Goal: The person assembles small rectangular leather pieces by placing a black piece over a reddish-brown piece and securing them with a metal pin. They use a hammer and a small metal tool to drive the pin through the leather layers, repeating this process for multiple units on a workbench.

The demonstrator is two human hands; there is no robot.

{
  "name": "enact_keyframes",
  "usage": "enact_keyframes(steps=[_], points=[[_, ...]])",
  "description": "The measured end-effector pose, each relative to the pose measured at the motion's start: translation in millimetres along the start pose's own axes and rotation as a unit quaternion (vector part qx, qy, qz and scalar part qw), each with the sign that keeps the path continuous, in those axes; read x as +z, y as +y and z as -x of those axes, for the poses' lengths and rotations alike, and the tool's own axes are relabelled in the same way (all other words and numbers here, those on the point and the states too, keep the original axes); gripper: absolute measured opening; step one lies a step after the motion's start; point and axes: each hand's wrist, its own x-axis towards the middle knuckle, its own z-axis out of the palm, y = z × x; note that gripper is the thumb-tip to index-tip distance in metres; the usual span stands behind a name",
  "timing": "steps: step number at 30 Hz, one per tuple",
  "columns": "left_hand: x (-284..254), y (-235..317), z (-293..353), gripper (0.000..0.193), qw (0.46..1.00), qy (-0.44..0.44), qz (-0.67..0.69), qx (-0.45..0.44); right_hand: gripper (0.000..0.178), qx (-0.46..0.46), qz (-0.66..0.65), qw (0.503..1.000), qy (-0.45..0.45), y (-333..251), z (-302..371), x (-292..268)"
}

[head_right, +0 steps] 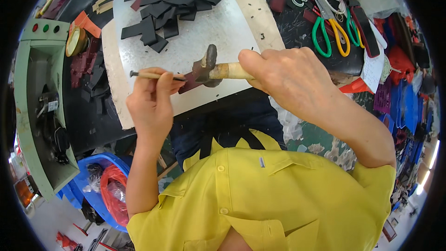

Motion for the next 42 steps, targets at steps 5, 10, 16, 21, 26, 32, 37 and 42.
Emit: enact_keyframes(steps=[5,10,16,21,26,32,37,42], points=[[-13.0,-0.7,2.2,0.011,1.000,-0.014,-0.004,0.006,0.027,0.006,-0.010,1.000,-0.005,-0.7,-1.8,-2.0],[-16.5,-6.7,2.1,0.011,0.998,0.003,-0.029,0.050,0.028,0.008,-0.013,1.000,-0.007,-1.9,-2.6,-4.0],[-15.7,-8.5,2.4,0.010,0.999,-0.005,-0.037,0.040,0.028,0.011,-0.012,1.000,0.002,-2.4,-1.8,-1.4],[-15.4,-6.0,5.0,0.008,0.988,-0.022,-0.134,0.067,0.028,0.002,-0.008,1.000,0.013,-2.9,-0.2,-1.2],[-12.3,-1.1,6.3,0.010,0.963,-0.023,-0.218,0.158,0.028,-0.005,-0.012,1.000,0.018,-0.1,-1.0,-0.4],[-7.8,-1.3,6.2,0.016,0.940,-0.010,-0.276,0.201,0.025,0.079,-0.227,0.952,0.191,-18.4,-29.1,-52.0],[-7.4,1.6,3.3,0.016,0.942,-0.015,-0.263,0.207,0.018,0.022,-0.318,0.930,0.185,-23.3,-31.9,-67.1],[-8.0,0.1,2.0,0.016,0.946,-0.010,-0.252,0.203,0.026,0.033,0.011,0.999,0.026,12.0,-22.3,-18.9]])
